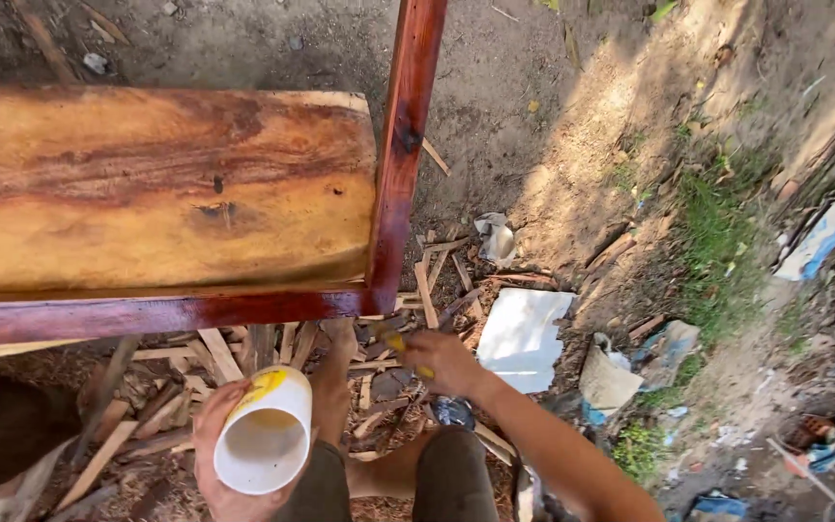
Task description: The person pours liquid from a white plastic jug into a cup, trims the brush with scissors, then brushes a dark red stain or varnish onto a large wooden frame lying on the ground outdoors, working along its rails and reloading the brush from the cup.
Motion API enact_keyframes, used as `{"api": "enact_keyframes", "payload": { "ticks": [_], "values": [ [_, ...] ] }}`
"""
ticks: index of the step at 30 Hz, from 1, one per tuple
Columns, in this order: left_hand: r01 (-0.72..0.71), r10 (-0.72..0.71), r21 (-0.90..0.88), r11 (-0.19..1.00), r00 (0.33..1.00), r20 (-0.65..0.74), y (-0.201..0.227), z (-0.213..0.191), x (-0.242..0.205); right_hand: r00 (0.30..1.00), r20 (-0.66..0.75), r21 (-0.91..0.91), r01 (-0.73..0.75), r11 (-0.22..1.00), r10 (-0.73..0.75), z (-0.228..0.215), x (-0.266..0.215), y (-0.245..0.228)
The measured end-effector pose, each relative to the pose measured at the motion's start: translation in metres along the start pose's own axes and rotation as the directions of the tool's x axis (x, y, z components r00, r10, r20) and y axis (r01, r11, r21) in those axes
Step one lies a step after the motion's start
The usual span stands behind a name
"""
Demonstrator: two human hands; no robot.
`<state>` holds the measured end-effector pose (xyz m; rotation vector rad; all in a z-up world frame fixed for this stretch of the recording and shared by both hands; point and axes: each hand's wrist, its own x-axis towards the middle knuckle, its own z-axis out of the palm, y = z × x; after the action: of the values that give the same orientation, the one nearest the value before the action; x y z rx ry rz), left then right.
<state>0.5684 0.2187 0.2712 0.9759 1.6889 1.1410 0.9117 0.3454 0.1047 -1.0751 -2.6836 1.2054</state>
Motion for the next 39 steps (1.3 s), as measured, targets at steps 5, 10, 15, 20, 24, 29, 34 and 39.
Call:
{"api": "enact_keyframes", "payload": {
  "ticks": [5,10,15,20,24,29,34,39],
  "values": [
    [0.010,-0.009,0.069,0.998,1.000,-0.019,-0.015,0.049,0.075,0.944,-0.043,0.277,-0.302,0.912,0.326,-0.041,0.068,0.100],
    [-0.109,0.123,0.297,0.949,0.992,-0.030,-0.035,0.060,0.088,0.767,-0.550,0.332,-0.162,0.929,0.330,-0.138,0.130,0.093],
    [-0.057,0.097,0.455,0.889,0.993,-0.065,-0.055,0.106,0.112,0.824,-0.433,0.452,-0.154,0.879,0.367,-0.223,0.091,-0.033],
    [-0.156,0.236,0.397,0.904,0.959,-0.159,-0.037,0.159,0.146,0.952,-0.302,0.422,0.178,0.889,-0.048,-0.261,0.095,-0.088],
    [-0.132,0.244,0.403,0.906,0.939,-0.242,-0.018,0.205,0.158,0.972,-0.136,0.305,0.224,0.926,-0.190,-0.252,0.126,-0.055],
    [-0.096,0.226,0.379,0.920,0.922,-0.315,0.002,0.261,0.150,0.967,-0.005,0.278,0.245,0.929,-0.254,-0.265,0.113,-0.012],
    [0.055,0.153,0.405,0.913,0.873,-0.462,-0.009,0.307,0.122,0.963,0.070,0.372,0.217,0.902,-0.261,-0.284,0.081,0.032],
    [0.271,0.009,0.420,0.866,0.831,-0.556,-0.051,0.329,0.082,0.948,0.188,0.581,0.103,0.807,-0.257,-0.243,0.073,0.128]
  ]
}}
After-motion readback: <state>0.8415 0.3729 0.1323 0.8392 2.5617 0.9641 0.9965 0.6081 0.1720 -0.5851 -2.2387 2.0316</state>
